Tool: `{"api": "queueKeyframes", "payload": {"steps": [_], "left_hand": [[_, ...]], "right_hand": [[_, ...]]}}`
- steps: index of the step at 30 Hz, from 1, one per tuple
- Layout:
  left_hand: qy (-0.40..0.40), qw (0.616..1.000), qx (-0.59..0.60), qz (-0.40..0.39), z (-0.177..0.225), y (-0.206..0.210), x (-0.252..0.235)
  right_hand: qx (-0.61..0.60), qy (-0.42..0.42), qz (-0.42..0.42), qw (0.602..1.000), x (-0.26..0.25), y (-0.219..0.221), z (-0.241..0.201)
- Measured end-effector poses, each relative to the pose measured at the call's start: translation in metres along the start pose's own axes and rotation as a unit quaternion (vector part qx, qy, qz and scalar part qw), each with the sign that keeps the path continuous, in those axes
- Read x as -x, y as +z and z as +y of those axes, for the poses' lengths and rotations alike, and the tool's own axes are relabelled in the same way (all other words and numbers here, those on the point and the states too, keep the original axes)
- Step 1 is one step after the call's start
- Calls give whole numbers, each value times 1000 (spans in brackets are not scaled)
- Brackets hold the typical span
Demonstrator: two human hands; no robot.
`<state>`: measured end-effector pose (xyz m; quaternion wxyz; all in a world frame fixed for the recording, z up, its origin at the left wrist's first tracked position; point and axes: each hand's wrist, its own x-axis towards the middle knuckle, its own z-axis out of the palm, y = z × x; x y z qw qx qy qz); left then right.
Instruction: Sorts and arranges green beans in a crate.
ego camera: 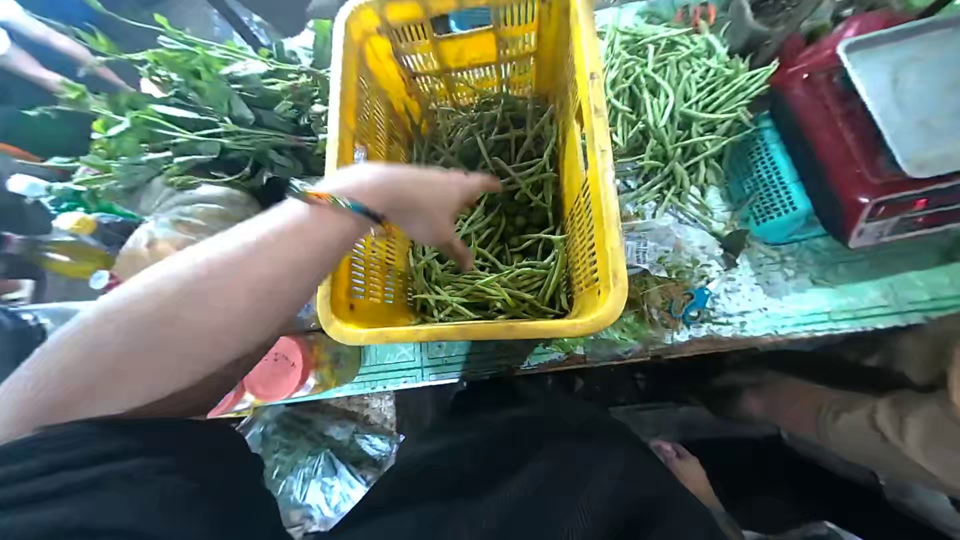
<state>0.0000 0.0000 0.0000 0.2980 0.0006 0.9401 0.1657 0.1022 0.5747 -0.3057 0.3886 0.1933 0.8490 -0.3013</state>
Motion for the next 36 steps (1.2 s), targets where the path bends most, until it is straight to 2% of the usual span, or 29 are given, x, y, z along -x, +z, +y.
{"api": "queueKeyframes", "payload": {"steps": [2,4,8,11,12,14,16,17,19,21,23,26,30,33,36], "left_hand": [[-14,996,-45,-76,-9,52,-21],[9,987,-105,-119,-2,92,-36],[64,969,-187,-145,15,129,-74],[84,975,-184,-93,11,145,-83],[91,978,-178,-59,9,153,-83],[78,982,-167,-41,15,162,-77],[59,984,-166,-37,21,164,-72],[51,986,-156,-40,22,164,-72],[37,989,-133,-44,23,164,-74],[29,991,-117,-62,22,166,-73],[28,991,-105,-79,22,168,-75],[21,988,-97,-115,23,151,-81],[11,990,-92,-109,30,110,-62],[-32,996,-38,-69,34,56,-38],[-83,995,51,-13,34,-1,-7]], "right_hand": [[-1,-12,-46,999,-37,-24,-5],[-32,-13,-33,999,-55,-40,-8],[-84,17,1,996,-66,-56,8],[-76,78,6,994,-58,-43,39],[-65,99,3,993,-51,-34,46],[-43,130,12,991,-21,-11,55],[-17,152,25,988,9,11,40],[-1,183,-2,983,25,12,18],[10,208,-10,978,32,23,5],[4,175,14,984,17,42,26],[-3,110,46,993,-4,35,25],[-47,-39,142,988,-18,2,-37],[-83,-197,196,957,-14,-59,-137],[-66,-263,201,941,-49,-92,-180],[4,-304,222,926,-108,-111,-199]]}}
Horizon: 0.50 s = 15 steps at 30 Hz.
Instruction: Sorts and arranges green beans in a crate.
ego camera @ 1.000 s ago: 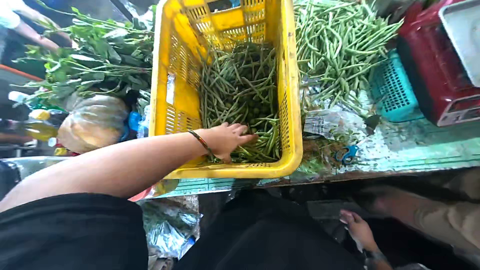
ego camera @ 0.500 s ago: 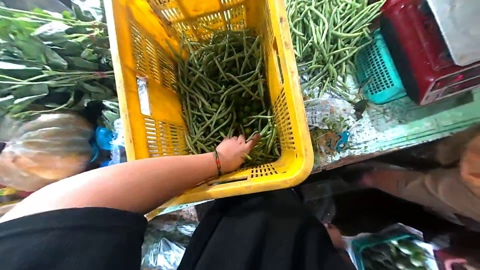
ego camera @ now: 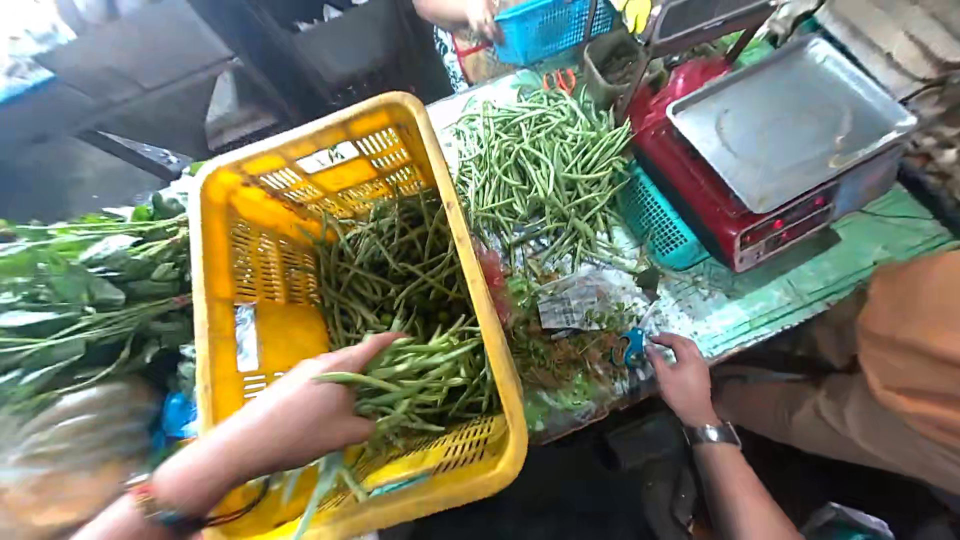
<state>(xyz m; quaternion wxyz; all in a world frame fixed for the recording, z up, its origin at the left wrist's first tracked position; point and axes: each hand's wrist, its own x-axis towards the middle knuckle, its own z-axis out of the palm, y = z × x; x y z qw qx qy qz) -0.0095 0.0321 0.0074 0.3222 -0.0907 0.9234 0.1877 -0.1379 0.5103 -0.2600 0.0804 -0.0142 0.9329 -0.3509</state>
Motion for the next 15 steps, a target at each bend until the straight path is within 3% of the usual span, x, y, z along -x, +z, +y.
{"api": "queueKeyframes", "payload": {"steps": [4,7,9,12,15], "left_hand": [[1,976,167,139,18,-72,31],[147,956,96,237,34,-135,10],[167,960,48,218,60,-179,-24],[65,991,-6,114,141,-229,-99],[70,991,-23,109,185,-225,-221]], "right_hand": [[48,-65,60,995,-52,29,40],[61,-89,104,989,-57,43,54],[67,-102,116,986,-58,45,57],[65,-105,128,984,-58,46,56],[70,-102,135,983,-59,46,56]]}}
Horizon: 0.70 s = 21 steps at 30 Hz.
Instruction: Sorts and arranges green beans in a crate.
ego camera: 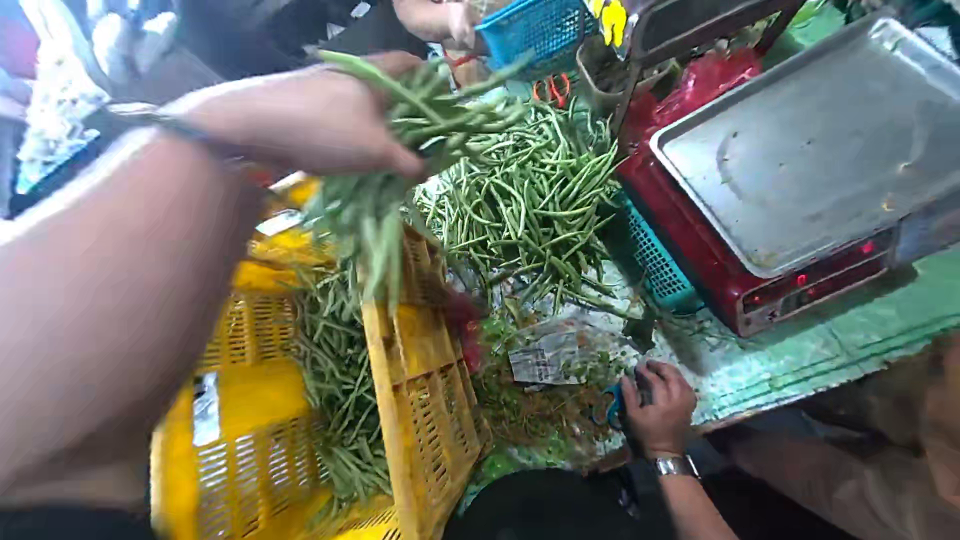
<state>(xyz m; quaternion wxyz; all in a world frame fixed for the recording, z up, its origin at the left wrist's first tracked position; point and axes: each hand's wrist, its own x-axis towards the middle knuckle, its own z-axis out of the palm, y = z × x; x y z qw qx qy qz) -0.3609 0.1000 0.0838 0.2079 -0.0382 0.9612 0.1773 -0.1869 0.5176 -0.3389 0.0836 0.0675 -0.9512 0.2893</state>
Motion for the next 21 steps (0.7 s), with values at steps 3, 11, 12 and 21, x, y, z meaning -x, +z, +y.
{"api": "queueKeyframes", "payload": {"steps": [3,11,12,21], "left_hand": [[9,999,-30,-26,0,54,-135],[0,998,-68,6,3,49,-130],[20,996,-71,40,-4,33,-98],[-97,959,-140,228,-168,29,251]], "right_hand": [[0,11,0,1000,1,3,1],[-4,-5,9,1000,1,1,2],[-13,-8,7,1000,0,-1,1],[-90,8,63,994,37,-63,-31]]}}
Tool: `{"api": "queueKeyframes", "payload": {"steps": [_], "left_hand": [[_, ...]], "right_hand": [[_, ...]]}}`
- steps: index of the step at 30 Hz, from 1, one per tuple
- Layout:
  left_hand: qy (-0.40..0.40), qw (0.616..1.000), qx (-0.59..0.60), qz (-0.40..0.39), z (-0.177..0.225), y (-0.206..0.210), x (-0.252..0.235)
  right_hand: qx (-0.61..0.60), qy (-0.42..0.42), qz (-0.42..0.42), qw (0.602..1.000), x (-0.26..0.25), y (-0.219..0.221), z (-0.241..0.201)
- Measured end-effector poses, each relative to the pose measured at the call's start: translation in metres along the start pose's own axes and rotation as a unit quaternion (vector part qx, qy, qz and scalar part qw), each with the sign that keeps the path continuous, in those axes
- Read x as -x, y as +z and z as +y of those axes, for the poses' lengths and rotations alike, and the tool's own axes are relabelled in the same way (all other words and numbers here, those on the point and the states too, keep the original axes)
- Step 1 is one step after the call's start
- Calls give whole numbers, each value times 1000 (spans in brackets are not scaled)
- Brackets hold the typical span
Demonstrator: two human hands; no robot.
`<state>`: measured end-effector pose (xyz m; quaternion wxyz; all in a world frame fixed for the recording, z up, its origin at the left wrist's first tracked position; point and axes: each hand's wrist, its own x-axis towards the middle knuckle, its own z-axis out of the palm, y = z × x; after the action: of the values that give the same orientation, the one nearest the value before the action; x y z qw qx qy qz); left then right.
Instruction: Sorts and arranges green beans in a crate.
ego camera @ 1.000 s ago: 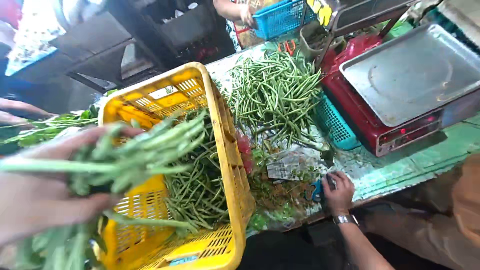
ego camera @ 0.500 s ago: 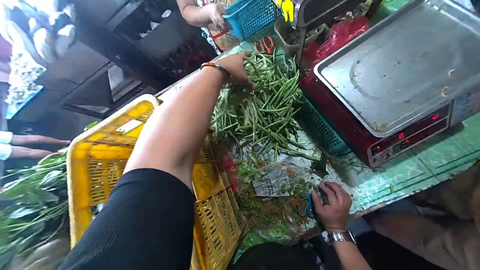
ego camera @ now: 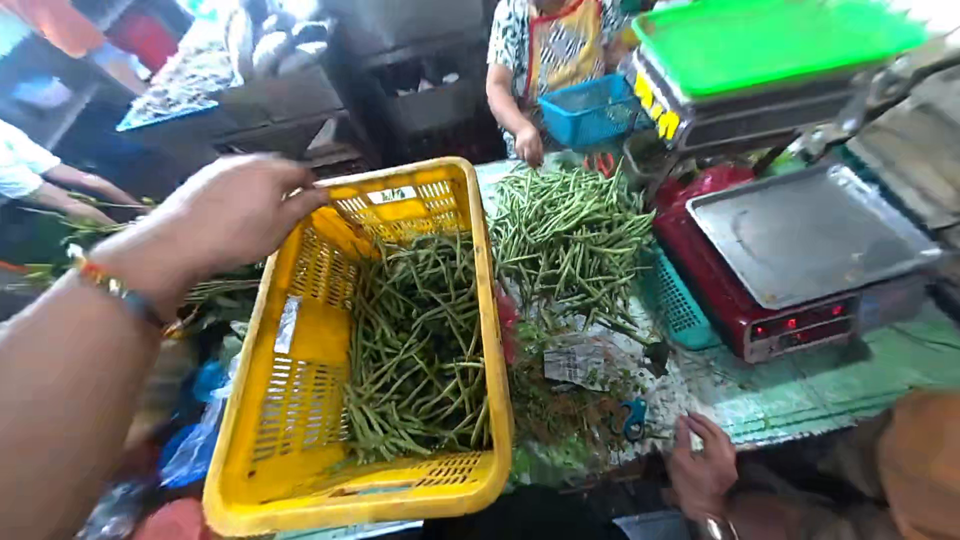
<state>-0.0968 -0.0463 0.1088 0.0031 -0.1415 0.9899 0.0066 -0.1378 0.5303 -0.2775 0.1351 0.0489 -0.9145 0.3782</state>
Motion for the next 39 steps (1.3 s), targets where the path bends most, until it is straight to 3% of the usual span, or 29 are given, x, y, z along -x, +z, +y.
{"api": "queueKeyframes", "payload": {"steps": [3,5,8,10,12,16,19,24,29,34,36,39], "left_hand": [[-128,989,73,2,-48,36,42],[-185,973,134,17,-72,65,52],[-173,971,160,46,-111,118,31],[-185,969,159,24,-123,143,17],[-220,963,154,-16,-122,152,9],[-269,953,122,-63,-118,148,-1],[-270,953,109,-80,-120,148,-3],[-260,956,104,-91,-121,148,0],[-256,955,104,-107,-126,146,-6],[-221,951,187,-110,-137,157,-10],[-169,958,211,-100,-134,159,-9],[-181,959,208,-64,-134,163,-9]], "right_hand": [[-65,196,22,978,17,-38,-54],[-62,236,23,970,18,-50,-104],[-158,115,42,980,14,-46,-179],[-229,-54,15,972,5,-42,-223],[-221,-192,-40,955,-8,-34,-277],[-104,-269,-209,935,-29,17,-402],[45,-294,-373,879,-67,98,-459],[223,-399,-466,758,-110,264,-487],[328,-405,-539,662,-127,365,-513],[392,-367,-600,593,-115,387,-532],[417,-363,-607,571,-118,391,-536],[456,-369,-581,564,-121,405,-530]]}}
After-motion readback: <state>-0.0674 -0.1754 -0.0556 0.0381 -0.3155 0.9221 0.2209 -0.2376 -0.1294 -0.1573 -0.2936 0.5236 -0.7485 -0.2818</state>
